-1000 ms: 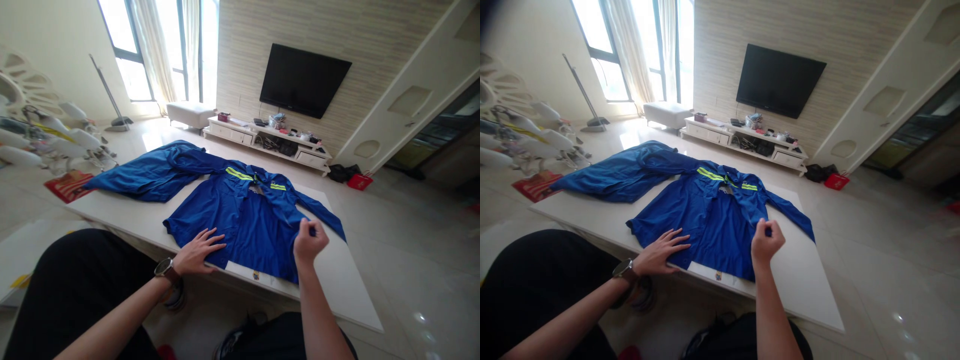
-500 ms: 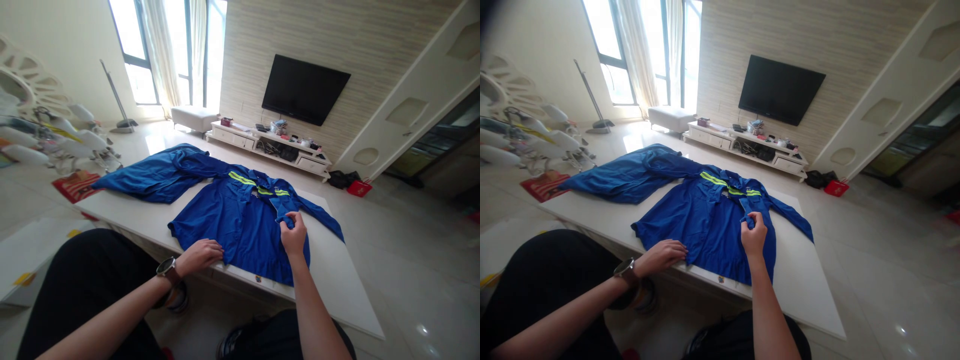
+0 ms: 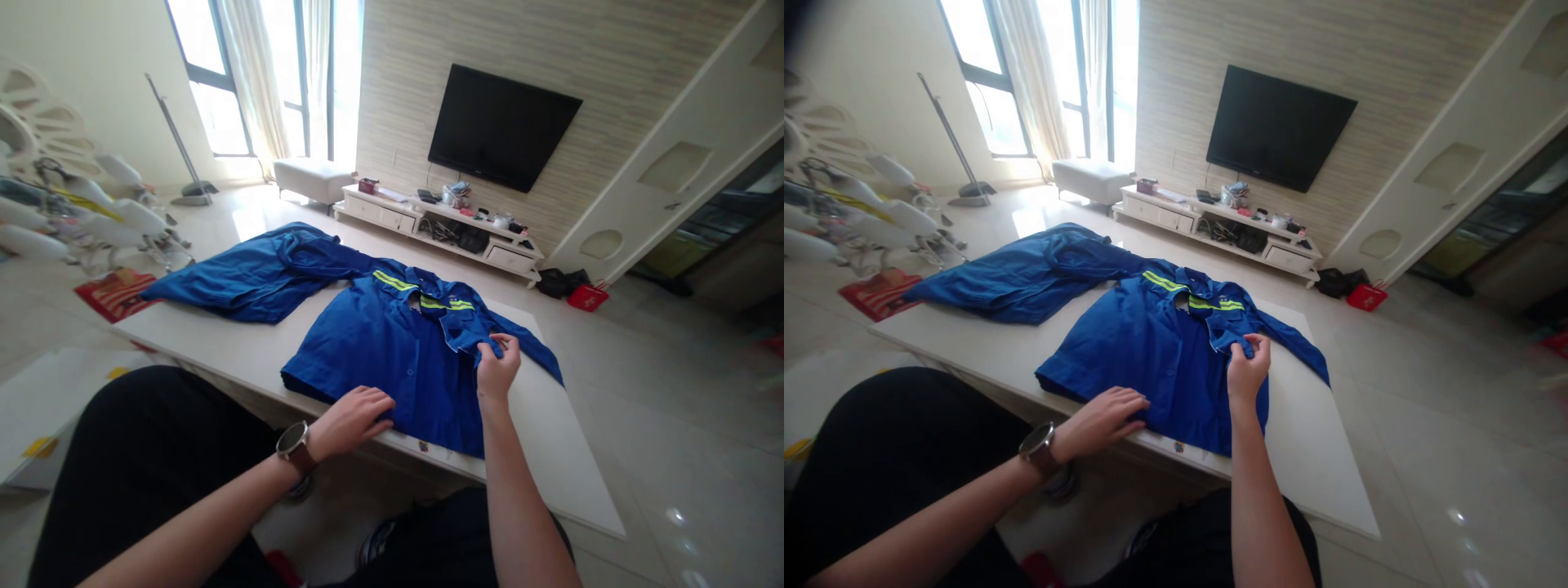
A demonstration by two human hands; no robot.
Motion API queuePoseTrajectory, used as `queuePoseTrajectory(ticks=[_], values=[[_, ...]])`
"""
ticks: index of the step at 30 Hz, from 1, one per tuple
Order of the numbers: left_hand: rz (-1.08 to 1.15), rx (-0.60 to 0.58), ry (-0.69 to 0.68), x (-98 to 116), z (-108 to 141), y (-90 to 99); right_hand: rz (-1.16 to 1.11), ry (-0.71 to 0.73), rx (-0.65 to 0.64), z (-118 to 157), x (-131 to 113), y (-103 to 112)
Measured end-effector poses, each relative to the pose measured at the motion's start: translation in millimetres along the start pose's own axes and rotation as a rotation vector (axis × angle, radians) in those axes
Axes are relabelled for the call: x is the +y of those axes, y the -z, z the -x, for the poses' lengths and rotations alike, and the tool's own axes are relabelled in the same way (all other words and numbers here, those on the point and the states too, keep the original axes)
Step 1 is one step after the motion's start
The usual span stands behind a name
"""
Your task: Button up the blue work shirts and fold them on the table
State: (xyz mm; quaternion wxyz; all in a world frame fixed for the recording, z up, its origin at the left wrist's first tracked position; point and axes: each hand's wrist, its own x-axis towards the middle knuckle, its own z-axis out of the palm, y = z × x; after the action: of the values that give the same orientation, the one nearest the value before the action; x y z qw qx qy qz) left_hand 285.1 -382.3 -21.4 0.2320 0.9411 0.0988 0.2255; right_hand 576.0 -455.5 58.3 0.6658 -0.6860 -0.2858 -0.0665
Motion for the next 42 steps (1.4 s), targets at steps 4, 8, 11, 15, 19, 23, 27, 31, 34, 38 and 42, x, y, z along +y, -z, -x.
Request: queuePoseTrajectory(ticks=[4, 8, 11, 15, 19, 23, 27, 31, 34, 38, 42], values=[[-0.086, -0.171, 0.004, 10.1, 16.0, -34.9, 0.107, 0.025, -0.233, 8.7, 0.6, -0.4], [-0.127, -0.139, 0.082, -4.0, 23.7, -40.9, 0.142, 0.064, -0.330, 12.4, 1.0, 1.3], [-0.156, -0.126, 0.125, -13.0, 26.3, -38.2, 0.172, 0.062, -0.435, 16.0, -1.0, 3.1], [-0.153, -0.115, 0.140, -15.2, 26.2, -35.2, 0.174, 0.013, -0.701, 31.9, 1.0, 7.0], [-0.123, -0.084, 0.199, -8.7, 18.1, -34.3, 0.179, -0.071, -1.032, 53.3, 13.0, 9.0], [-0.076, -0.065, 0.250, -2.8, -0.6, -34.6, 0.193, -0.134, -1.199, 67.5, 27.1, 4.3], [0.002, -0.133, 0.274, -2.1, -19.1, -39.8, 0.341, -0.050, -1.277, 74.1, 30.6, -2.7], [0.050, -0.151, 0.314, -3.0, -28.9, -49.3, 0.421, 0.022, -1.338, 73.3, 23.2, -4.3], [0.088, -0.146, 0.315, -5.5, -31.7, -56.6, 0.429, 0.033, -1.344, 69.5, 17.5, -4.3], [0.127, -0.079, 0.307, -10.6, -30.7, -63.8, 0.411, 0.058, -1.355, 67.4, 14.5, -9.0], [0.084, 0.020, 0.276, -8.9, -25.5, -67.8, 0.447, 0.075, -1.415, 71.4, 14.3, -13.6]])
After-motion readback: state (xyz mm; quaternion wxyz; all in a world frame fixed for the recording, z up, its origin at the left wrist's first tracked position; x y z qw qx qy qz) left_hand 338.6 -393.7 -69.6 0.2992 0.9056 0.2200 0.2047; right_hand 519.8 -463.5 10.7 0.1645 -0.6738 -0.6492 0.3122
